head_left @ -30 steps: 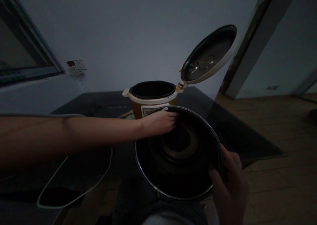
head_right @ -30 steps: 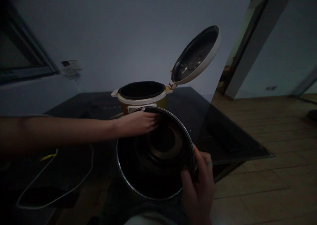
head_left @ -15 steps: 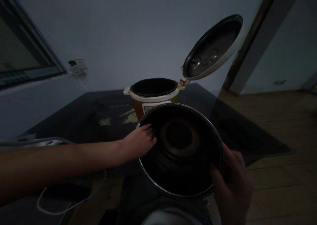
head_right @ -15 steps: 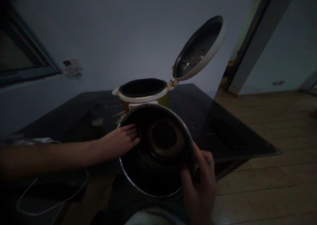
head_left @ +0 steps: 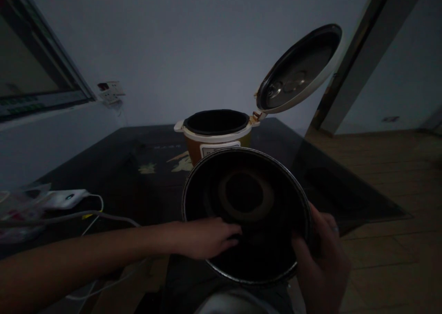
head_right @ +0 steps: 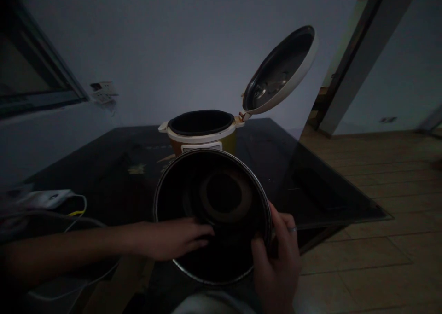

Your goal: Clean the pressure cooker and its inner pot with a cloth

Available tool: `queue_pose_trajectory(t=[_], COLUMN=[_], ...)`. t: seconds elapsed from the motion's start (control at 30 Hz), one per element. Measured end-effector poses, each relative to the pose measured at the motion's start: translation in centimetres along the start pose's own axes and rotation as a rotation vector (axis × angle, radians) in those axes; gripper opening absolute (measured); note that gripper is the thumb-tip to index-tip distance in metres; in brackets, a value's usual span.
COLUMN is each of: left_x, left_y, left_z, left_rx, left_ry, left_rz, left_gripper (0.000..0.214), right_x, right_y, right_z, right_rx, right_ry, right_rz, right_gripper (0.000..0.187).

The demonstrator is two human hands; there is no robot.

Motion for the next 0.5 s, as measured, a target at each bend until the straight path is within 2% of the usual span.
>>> queue_pose_trajectory(t=[0.07,0.13,0.27,0.33,0.4,0.5], left_x=[-0.9,-2.6,-6.4,-7.3,-6.6,-3.4], left_y=[-0.5,-0.7,-0.6,-0.6,-1.2,-2.9], left_z=[1.0,2.3,3.9,3.9,3.3,2.5], left_rx=[-0.083,-0.167,-0.205,-0.214,-0.225,-0.218], left_ry=[0.174,0.257,0.242,0.146,-0.04,-0.338], left_rz=[-0.045,-0.165,-0.457,-0.558,-0.541,-0.322], left_gripper=[0.029,0.031,0.033,0.036,0.038,0.05], right_x=[-0.1,-0.1,0.0,0.1,0.2,0.3], right_y=[0.0,0.0,0.0,-0.1,-0.1,-0.1], right_z=[-0.2,-0.4,-0.6,-0.4,-0.1,0.4], right_rx=[0.02,0.03,0.053,0.044,0.026,0.019], right_ry=[0.021,0.031,0.002,-0.011,-0.026,-0.028], right_rz=[-0.006,-0.02,-0.032,-0.031,-0.028,-0.017], right_gripper=[0.049,0.048,0.048,0.048,0.048,0.048])
Point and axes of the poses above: each hand's wrist, its own y-axis away from the middle knuckle, its own x-axis out of the palm, z = x × y, the point moved 7 cm from there along -y, towards the middle knuckle, and after that the axes turned 4 degrees about x, right-handed, at the moved point
